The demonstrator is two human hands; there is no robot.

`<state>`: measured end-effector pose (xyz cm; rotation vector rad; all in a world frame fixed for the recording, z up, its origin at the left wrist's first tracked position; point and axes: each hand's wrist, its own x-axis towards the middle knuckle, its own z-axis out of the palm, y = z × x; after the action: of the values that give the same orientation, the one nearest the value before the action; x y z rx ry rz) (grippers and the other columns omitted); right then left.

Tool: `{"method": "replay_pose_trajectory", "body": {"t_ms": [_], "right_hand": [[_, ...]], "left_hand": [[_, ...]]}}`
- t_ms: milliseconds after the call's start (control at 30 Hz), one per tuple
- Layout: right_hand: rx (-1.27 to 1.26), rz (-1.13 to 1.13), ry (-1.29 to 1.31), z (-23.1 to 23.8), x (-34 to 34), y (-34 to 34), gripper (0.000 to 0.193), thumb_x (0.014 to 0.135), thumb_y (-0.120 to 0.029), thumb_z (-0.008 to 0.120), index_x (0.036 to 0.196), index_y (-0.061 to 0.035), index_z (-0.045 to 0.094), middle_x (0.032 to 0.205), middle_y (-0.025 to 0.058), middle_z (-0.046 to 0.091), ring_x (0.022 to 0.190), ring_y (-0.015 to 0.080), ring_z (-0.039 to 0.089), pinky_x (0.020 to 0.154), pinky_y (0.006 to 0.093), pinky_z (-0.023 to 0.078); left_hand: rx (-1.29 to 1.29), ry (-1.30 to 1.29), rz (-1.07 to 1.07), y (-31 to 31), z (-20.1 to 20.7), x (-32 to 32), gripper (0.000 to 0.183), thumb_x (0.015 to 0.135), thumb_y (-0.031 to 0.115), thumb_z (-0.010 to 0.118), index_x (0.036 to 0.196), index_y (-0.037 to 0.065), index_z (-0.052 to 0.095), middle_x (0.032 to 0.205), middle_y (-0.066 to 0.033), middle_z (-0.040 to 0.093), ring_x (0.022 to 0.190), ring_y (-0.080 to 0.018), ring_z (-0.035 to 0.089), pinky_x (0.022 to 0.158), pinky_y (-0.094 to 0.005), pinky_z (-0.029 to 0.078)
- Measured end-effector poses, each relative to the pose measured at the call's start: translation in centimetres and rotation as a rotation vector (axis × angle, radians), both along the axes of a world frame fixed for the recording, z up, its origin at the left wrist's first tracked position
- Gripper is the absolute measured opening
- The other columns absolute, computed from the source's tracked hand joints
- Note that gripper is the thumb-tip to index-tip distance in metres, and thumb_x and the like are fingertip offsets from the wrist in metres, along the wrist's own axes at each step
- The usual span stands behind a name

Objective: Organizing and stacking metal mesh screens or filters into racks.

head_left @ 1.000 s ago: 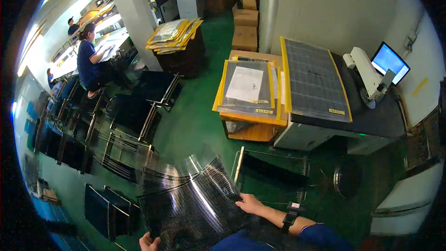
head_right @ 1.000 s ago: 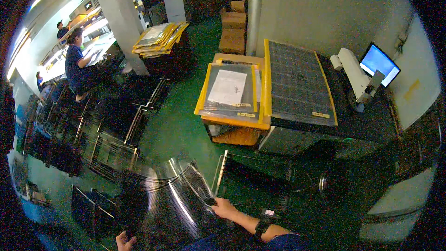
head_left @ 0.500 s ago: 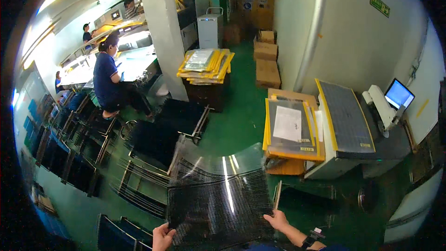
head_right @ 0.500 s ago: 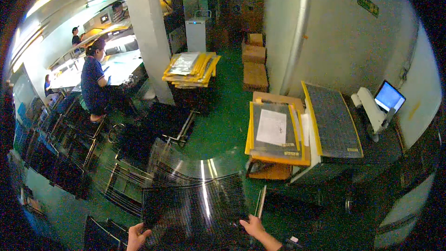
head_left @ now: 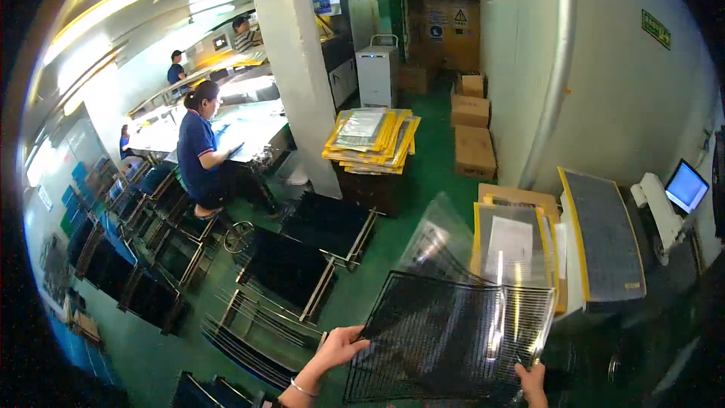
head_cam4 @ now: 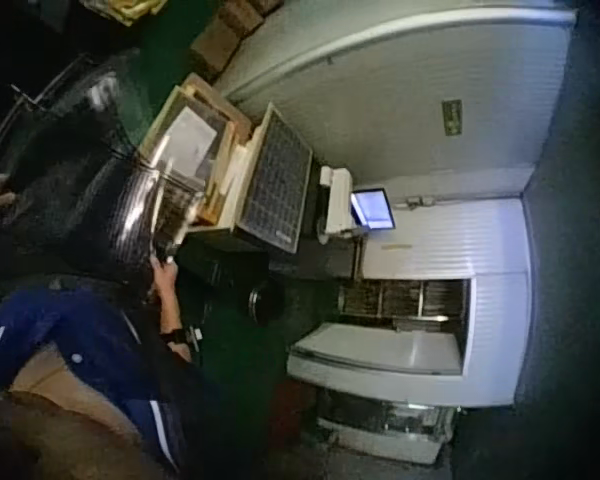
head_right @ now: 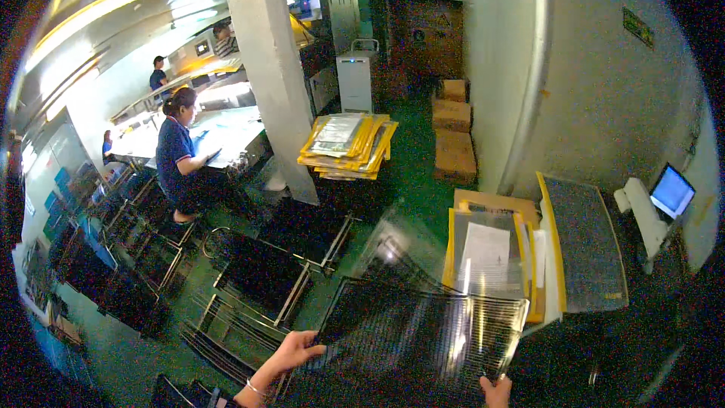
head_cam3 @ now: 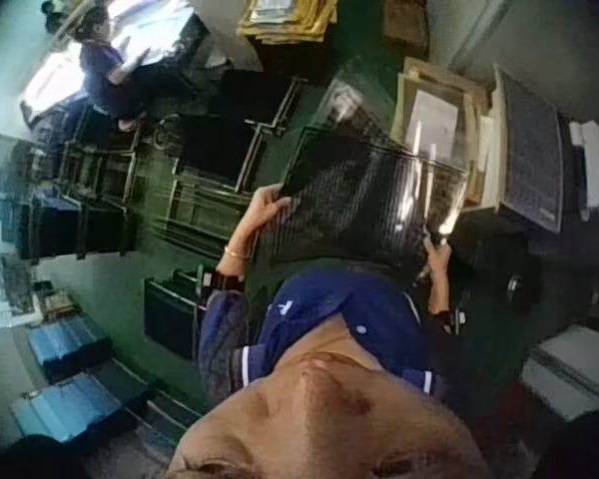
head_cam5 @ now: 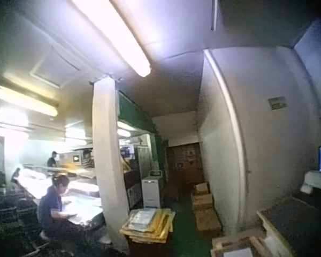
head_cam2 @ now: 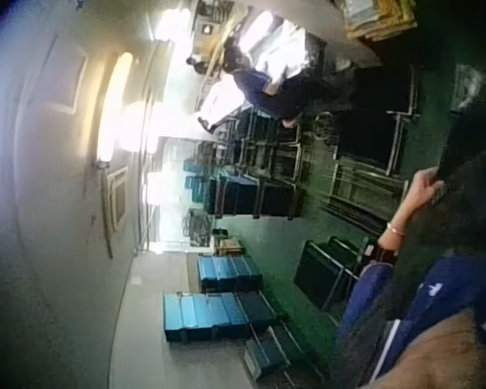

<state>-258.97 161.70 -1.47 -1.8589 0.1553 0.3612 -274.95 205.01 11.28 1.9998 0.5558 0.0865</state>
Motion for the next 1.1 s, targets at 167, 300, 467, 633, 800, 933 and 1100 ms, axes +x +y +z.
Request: {"method": "replay_pose_trajectory", "body": {"t_ms": [167,300,467,633,800,933,1100], "right_hand": [[0.116,-0.199,-0.126,-3.5,9.9,0.0,0.036,0.068,0.000,0.066,0.099,0.0004,0.047,0.089,0.0048,0.053,0.075,0.0147,0.052,0.065,0.0309,0.044],[0.369,-0.072,-0.162,1.3,16.2,1.5,0.026,0.071,0.003,0.061,0.096,0.0008,0.053,0.078,0.0027,0.058,0.065,0.0134,0.055,0.061,0.0297,0.046],[0.080,-0.001,-0.325,4.0,20.3,-2.0,0.050,0.081,-0.025,0.060,0.125,-0.0082,0.041,0.108,0.0158,0.054,0.101,0.0301,0.051,0.080,0.0425,0.043],[0.099,-0.512,-0.346,-2.1,20.4,-5.6,0.036,0.071,-0.006,0.063,0.105,-0.0002,0.053,0.097,0.0056,0.056,0.088,0.0167,0.052,0.081,0.0311,0.040],[0.126,-0.723,-0.298,6.3,20.5,-0.7,0.027,0.071,-0.007,0.067,0.096,-0.0020,0.057,0.083,-0.0005,0.056,0.071,0.0101,0.050,0.066,0.0259,0.042],[0.024,-1.019,-0.230,8.8,18.2,0.5,0.024,0.072,-0.008,0.067,0.093,-0.0022,0.057,0.081,-0.0016,0.056,0.070,0.0089,0.049,0.065,0.0252,0.041],[0.235,-1.099,-0.295,8.2,16.7,0.9,0.025,0.074,-0.011,0.066,0.096,-0.0041,0.058,0.088,-0.0002,0.060,0.078,0.0107,0.054,0.069,0.0263,0.044]], "left_hand": [[-0.011,-0.031,-0.084,2.0,-0.7,11.1,0.025,0.073,0.011,0.063,0.096,0.001,0.059,0.055,0.0002,0.043,0.054,-0.0060,0.034,0.047,-0.0261,0.032],[-0.128,-0.202,-0.139,2.3,1.3,19.5,0.025,0.075,0.010,0.062,0.097,0.000,0.058,0.055,0.0023,0.041,0.054,-0.0053,0.033,0.046,-0.0250,0.029],[-0.095,-0.160,-0.309,1.1,5.1,31.6,0.023,0.076,0.020,0.065,0.073,0.001,0.053,0.055,0.0088,0.031,0.054,-0.0036,0.028,0.044,-0.0250,0.022],[-0.016,-0.077,-0.572,1.0,2.8,45.1,0.021,0.074,0.018,0.067,0.073,0.001,0.056,0.058,0.0068,0.041,0.058,-0.0030,0.035,0.047,-0.0240,0.029],[0.035,-0.122,-0.823,-0.1,1.9,57.7,0.010,0.070,0.004,0.067,0.070,0.000,0.057,0.064,0.0055,0.048,0.061,-0.0049,0.039,0.053,-0.0224,0.034],[-0.505,-0.005,-0.979,-6.9,3.0,65.3,0.023,0.066,-0.005,0.066,0.087,0.001,0.062,0.074,0.0052,0.056,0.065,-0.0077,0.045,0.063,-0.0213,0.040],[-0.492,0.171,-1.078,-11.1,-0.7,72.3,0.036,0.066,-0.004,0.066,0.101,0.000,0.056,0.094,-0.0035,0.058,0.086,-0.0120,0.052,0.072,-0.0248,0.044]]}}
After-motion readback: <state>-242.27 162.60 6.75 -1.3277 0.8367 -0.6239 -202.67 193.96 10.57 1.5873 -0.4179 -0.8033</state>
